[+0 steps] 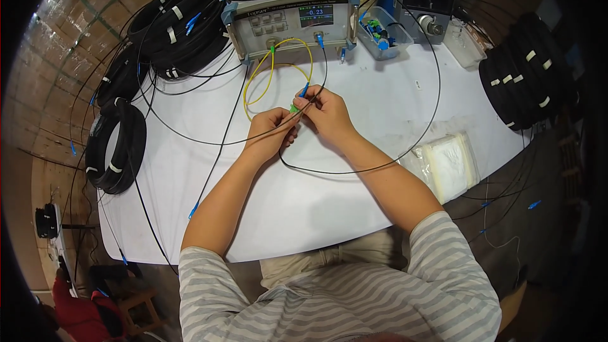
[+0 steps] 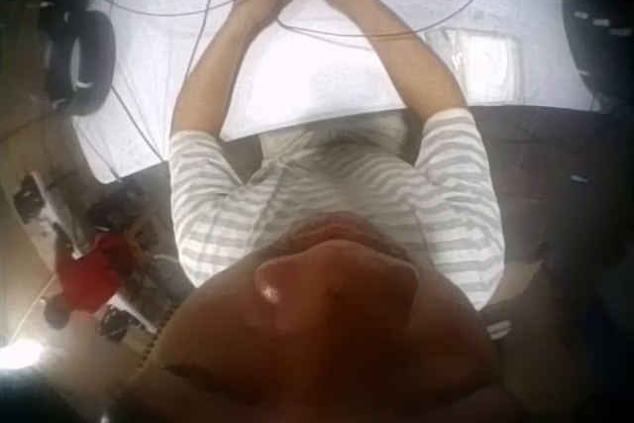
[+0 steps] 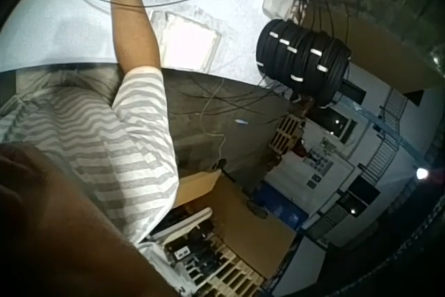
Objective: The recorder is manually connecting fiber optic cables with green and blue LC/SC connectors to a coupler and an optical testing device.
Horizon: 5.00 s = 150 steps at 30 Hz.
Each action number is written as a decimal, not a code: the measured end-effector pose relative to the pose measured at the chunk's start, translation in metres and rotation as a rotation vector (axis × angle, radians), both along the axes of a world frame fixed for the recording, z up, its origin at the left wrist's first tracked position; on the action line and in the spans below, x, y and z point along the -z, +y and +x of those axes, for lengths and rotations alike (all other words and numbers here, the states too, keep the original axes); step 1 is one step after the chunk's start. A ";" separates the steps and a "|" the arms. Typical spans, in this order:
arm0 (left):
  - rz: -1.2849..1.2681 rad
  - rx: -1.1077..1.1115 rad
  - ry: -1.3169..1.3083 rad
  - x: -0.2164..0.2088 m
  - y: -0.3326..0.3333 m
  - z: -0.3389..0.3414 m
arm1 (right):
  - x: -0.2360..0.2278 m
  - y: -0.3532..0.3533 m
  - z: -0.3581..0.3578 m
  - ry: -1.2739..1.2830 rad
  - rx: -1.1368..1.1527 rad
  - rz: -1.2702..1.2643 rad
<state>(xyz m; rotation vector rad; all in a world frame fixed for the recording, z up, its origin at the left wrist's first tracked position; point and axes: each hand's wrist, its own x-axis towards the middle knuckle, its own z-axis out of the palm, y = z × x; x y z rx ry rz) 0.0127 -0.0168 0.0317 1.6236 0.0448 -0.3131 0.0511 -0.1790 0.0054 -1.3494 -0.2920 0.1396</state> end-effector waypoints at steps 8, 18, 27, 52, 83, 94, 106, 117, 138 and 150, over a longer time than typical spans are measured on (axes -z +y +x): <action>-0.068 -0.007 -0.016 0.007 0.003 0.000 | -0.007 -0.001 -0.004 -0.056 -0.014 -0.073; -0.223 0.043 -0.064 0.000 0.003 -0.001 | -0.008 -0.001 -0.008 -0.028 -0.069 0.001; -0.303 0.016 -0.085 0.003 0.014 0.005 | -0.013 0.003 -0.012 0.029 -0.070 -0.012; -0.286 0.127 -0.009 -0.003 0.013 0.003 | -0.022 -0.003 -0.009 0.140 -0.207 -0.022; -0.063 -0.297 -0.188 0.018 0.016 0.008 | -0.030 -0.022 -0.009 0.314 -0.462 -0.034; -0.080 -0.205 -0.186 0.008 0.017 0.006 | -0.032 -0.017 -0.015 0.210 -0.205 -0.223; -0.367 -0.268 -0.182 0.007 0.015 0.011 | -0.024 -0.011 -0.018 0.170 -0.278 -0.229; -0.465 -0.109 0.058 0.006 0.028 0.015 | -0.021 -0.012 -0.020 0.164 -0.261 -0.158; -0.364 -0.091 -0.042 0.010 0.023 0.013 | -0.024 -0.006 -0.020 0.208 -0.243 -0.236; -0.329 -0.092 -0.054 0.010 0.022 0.008 | -0.024 -0.003 -0.027 0.165 -0.207 -0.225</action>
